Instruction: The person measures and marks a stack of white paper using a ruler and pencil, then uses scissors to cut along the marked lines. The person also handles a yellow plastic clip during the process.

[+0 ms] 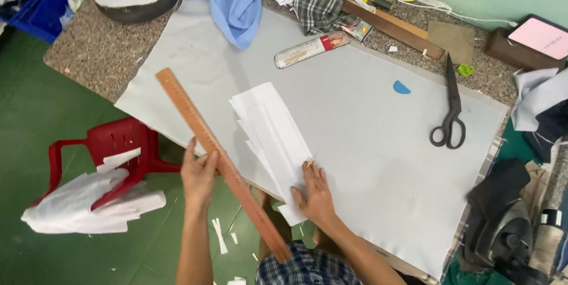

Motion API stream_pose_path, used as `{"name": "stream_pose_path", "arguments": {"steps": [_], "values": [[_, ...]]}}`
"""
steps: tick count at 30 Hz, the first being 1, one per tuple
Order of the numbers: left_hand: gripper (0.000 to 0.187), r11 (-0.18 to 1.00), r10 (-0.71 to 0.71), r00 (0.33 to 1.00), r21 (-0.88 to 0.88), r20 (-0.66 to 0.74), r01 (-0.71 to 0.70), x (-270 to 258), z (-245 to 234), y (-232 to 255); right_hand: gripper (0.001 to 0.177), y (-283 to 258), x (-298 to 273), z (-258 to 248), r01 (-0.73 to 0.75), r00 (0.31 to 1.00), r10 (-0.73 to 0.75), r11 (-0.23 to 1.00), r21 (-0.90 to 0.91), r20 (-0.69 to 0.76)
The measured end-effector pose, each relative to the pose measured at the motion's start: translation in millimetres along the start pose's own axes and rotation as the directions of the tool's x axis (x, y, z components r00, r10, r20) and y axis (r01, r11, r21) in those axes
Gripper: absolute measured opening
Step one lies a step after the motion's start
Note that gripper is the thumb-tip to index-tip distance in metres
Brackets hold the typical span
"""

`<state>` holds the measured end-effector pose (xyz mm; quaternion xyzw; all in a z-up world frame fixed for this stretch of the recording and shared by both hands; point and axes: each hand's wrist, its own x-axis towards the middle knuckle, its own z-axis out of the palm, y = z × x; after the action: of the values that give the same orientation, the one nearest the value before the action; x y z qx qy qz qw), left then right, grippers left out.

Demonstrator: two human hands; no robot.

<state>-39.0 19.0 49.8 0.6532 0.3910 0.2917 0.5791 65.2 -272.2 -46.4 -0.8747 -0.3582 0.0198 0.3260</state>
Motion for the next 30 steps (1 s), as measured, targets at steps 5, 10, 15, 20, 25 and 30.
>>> {"name": "stream_pose_path", "arguments": {"steps": [5,10,15,20,25,30], "values": [[0.04,0.924,-0.366,0.923,-0.069,0.117,0.375,-37.2,71.3,-22.3,0.065,-12.3,8.9,-62.9,-0.32,0.93,0.243,0.905,0.28,0.277],[0.038,0.913,-0.398,0.905,-0.027,0.151,0.406,-36.0,123.7,-29.7,0.062,37.8,-3.4,-72.3,-0.202,0.976,0.185,0.966,0.161,0.115],[0.039,0.918,-0.395,0.903,0.094,0.169,0.384,-11.2,160.3,-42.0,0.059,59.5,-8.0,-68.3,-0.087,0.996,0.085,0.995,0.043,0.026],[0.061,0.53,0.252,0.967,0.831,0.034,-0.168,-4.4,139.8,-36.2,0.06,71.7,-10.6,-67.0,0.082,0.997,-0.082,0.996,-0.019,-0.016],[0.082,0.334,0.341,0.827,0.765,0.446,-0.551,8.5,110.3,-28.7,0.058,81.3,-11.4,-69.1,0.252,0.967,-0.25,0.967,-0.032,0.055],[0.105,0.256,0.118,0.713,0.672,0.691,-0.695,27.0,116.3,-29.5,0.062,87.1,-2.1,-74.9,0.413,0.906,-0.406,0.91,-0.04,0.122]]}}
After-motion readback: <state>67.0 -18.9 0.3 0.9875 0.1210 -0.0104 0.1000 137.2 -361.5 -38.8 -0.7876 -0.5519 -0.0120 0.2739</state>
